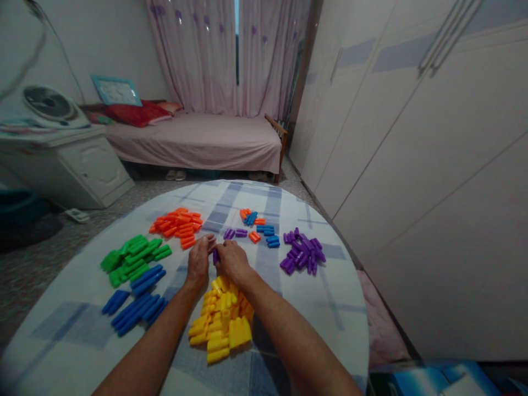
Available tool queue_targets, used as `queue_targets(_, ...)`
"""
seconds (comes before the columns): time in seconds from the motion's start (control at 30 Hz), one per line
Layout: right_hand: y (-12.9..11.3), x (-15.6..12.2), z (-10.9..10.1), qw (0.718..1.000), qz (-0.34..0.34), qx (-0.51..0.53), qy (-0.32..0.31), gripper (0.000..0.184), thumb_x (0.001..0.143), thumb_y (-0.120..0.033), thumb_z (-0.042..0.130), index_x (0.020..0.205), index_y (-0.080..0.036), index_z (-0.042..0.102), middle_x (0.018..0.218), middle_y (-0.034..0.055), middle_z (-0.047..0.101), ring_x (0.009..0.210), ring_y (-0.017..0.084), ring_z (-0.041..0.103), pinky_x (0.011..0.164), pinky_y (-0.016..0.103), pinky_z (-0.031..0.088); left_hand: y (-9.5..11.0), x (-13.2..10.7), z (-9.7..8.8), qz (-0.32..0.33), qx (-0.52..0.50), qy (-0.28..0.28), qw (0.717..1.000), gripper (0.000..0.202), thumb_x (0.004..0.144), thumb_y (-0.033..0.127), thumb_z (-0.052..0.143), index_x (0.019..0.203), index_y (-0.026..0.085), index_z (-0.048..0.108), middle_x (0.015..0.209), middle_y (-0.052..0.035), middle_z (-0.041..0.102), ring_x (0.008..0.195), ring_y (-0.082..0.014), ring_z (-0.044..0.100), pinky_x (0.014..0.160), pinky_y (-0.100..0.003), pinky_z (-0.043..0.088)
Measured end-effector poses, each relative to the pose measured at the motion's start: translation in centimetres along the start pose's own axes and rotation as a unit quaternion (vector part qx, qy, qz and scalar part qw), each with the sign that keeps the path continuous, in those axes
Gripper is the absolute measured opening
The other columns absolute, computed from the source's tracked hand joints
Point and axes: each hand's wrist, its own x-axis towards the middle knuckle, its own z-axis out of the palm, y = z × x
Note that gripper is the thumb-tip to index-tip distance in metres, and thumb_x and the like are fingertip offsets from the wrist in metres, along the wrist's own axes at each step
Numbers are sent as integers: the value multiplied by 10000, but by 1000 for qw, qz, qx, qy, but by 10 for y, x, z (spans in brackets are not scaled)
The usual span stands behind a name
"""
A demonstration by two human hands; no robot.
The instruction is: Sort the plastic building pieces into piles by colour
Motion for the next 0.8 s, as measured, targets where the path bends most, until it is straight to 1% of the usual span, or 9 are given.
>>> queue_targets(0.07,2,0,1,1000,4,4,12,293,837,-186,518,1119,-243,572,1013,63,593,936,182,535,766,276,424,-1,1,0,-2,-10,3,1000,467,838,558,430,998,154,604,1073,-103,607,979,-190,597,862,-326,499)
queue_targets(0.17,6,-2,6,999,1,-3,34,264,902,-215,428,1125,-229,568,972,73,600,879,186,541,714,271,423,1,0,1,-4,-26,3,1000,456,835,549,440,984,149,601,1063,-98,604,981,-190,596,863,-326,503)
queue_targets(0.27,11,-3,11,999,-12,2,46,264,903,-215,434,1130,-225,569,944,70,603,871,186,544,715,267,424,4,-1,2,-4,-34,0,999,449,833,546,446,973,148,599,1060,-98,596,977,-189,596,858,-331,507)
queue_targets(0.37,20,-6,9,997,-11,33,64,306,870,-147,457,1147,-216,567,955,68,612,889,175,550,756,266,432,5,-1,2,-6,-37,-2,999,448,833,546,449,982,151,601,1059,-97,595,961,-184,599,858,-339,505)
queue_targets(0.43,31,-11,-1,994,-2,58,95,391,824,-76,462,1183,-206,546,993,69,613,925,171,550,794,272,437,3,-1,2,-7,-38,-3,999,445,832,543,453,978,152,608,1047,-96,603,957,-185,600,855,-340,503)
queue_targets(0.5,49,-21,-18,987,23,69,142,459,781,-31,455,1204,-196,526,1023,73,609,966,180,542,835,296,438,2,0,2,-2,-30,-6,1000,428,830,525,462,961,150,621,1021,-93,612,937,-183,603,845,-340,503)
queue_targets(0.6,84,-40,-50,977,79,38,195,490,772,-44,452,1235,-199,499,1060,82,594,997,197,536,879,330,430,1,2,2,11,20,-13,1000,345,798,445,519,931,153,644,964,-82,629,906,-188,602,832,-345,496)
queue_targets(0.7,122,-59,-75,967,153,-28,200,490,782,-69,450,1252,-203,491,1076,93,587,1003,204,536,889,328,422,4,2,1,26,68,-15,997,261,747,362,562,886,166,664,936,-75,640,920,-206,596,852,-352,477)
queue_targets(0.8,150,-74,-85,959,198,-74,190,475,786,-80,457,1250,-174,501,1075,107,590,1015,213,536,891,318,416,6,2,1,33,81,-18,996,234,728,327,565,872,176,670,953,-75,642,936,-214,594,873,-357,462)
